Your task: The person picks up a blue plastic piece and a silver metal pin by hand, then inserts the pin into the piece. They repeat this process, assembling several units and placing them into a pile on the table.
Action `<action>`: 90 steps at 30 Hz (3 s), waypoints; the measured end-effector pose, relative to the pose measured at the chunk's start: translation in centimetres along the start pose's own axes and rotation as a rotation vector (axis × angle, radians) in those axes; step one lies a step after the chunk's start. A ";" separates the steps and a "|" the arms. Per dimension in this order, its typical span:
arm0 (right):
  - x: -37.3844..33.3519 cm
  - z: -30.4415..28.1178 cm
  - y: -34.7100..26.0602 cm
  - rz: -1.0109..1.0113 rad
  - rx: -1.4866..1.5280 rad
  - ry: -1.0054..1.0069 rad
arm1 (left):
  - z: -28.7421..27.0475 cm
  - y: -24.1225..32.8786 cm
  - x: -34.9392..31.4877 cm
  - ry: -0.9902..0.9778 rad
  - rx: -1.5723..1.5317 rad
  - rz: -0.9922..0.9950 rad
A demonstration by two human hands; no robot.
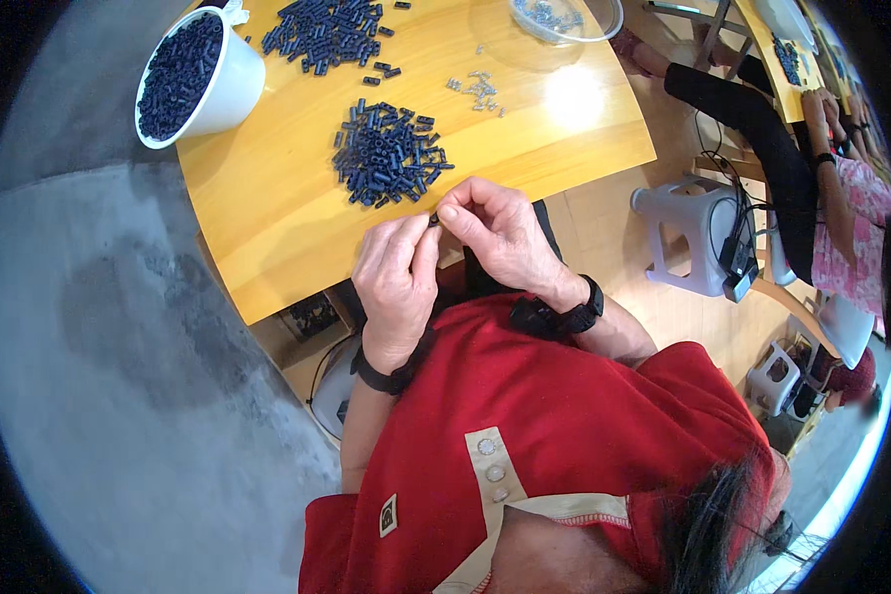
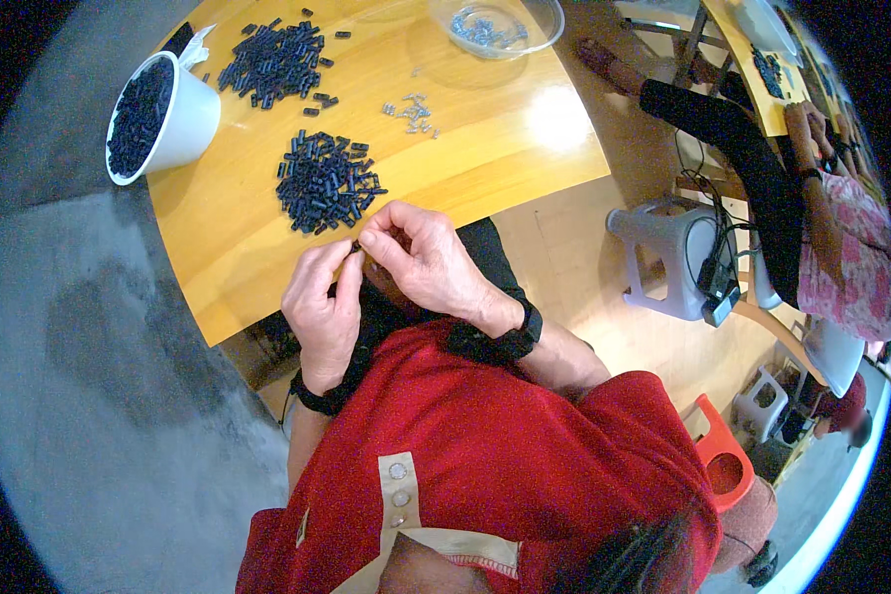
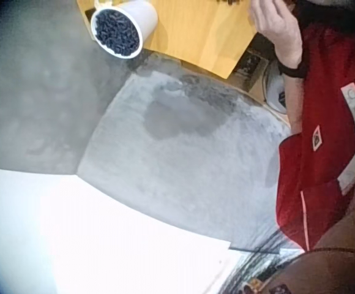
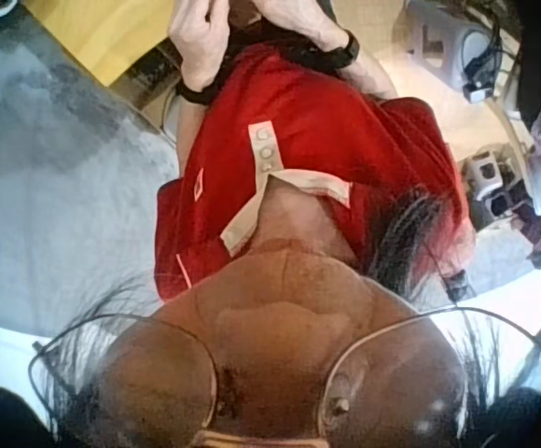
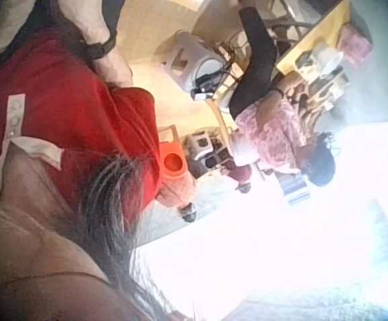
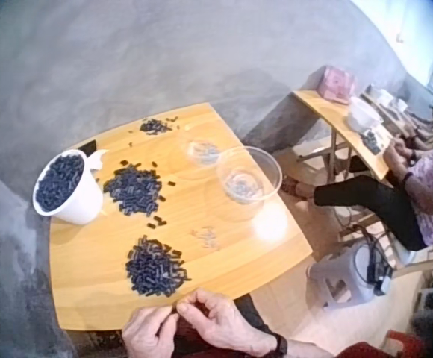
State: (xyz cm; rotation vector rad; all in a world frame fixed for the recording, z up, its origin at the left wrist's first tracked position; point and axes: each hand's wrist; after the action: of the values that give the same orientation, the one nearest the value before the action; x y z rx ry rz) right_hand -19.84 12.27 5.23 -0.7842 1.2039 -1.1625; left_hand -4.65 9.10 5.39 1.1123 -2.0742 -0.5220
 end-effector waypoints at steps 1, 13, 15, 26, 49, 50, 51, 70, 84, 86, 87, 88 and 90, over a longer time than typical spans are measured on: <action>0.0 0.0 -0.1 0.033 0.053 -0.013 | 0.0 0.0 -0.1 0.025 -0.020 -0.030; 4.7 -6.1 -0.1 -0.510 -0.788 0.607 | -0.7 -0.3 -0.1 0.012 -0.170 -0.173; 5.2 -6.4 0.0 -0.517 -0.864 0.614 | -0.7 -0.2 -0.2 0.000 -0.169 -0.172; 5.9 -6.0 0.3 -0.547 -0.985 0.636 | -0.9 -0.2 -0.2 0.008 -0.181 -0.159; 2.4 -5.1 -0.8 -0.216 -0.045 0.279 | -1.6 0.6 -0.8 0.066 -0.228 -0.142; 2.0 -4.9 -0.8 -0.140 0.246 0.133 | -1.8 0.9 -0.6 0.060 -0.278 -0.166; 1.7 -4.6 -0.8 -0.060 0.534 -0.017 | -1.8 1.1 -0.4 0.058 -0.276 -0.167; 1.7 -1.0 1.4 0.089 0.861 -0.380 | -3.1 1.7 -0.6 0.027 -0.483 -0.288; 3.4 0.0 0.9 -0.067 0.526 -0.272 | -2.7 0.7 0.3 0.043 -0.657 -0.231; 3.6 0.1 0.7 -0.099 0.474 -0.241 | -2.2 0.1 0.2 0.060 -0.640 -0.191; 3.6 0.3 0.4 -0.098 0.474 -0.240 | -2.1 -0.1 0.3 0.059 -0.640 -0.192; 3.6 0.7 0.1 -0.109 0.499 -0.190 | -2.0 -0.1 0.4 0.067 -0.644 -0.176; 3.7 0.9 0.1 -0.119 0.524 -0.139 | -1.8 -0.2 0.4 0.075 -0.648 -0.162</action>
State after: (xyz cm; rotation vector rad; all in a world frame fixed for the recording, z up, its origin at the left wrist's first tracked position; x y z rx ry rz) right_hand -19.12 8.62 4.30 -0.5286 0.6951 -1.4167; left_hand -3.38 8.58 6.61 0.8860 -1.5734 -1.1159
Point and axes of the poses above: each hand's wrist, its own x-axis towards the middle knuckle, its own z-axis out of the palm, y = z × x, and after that the axes turned 4 degrees about x, right-handed
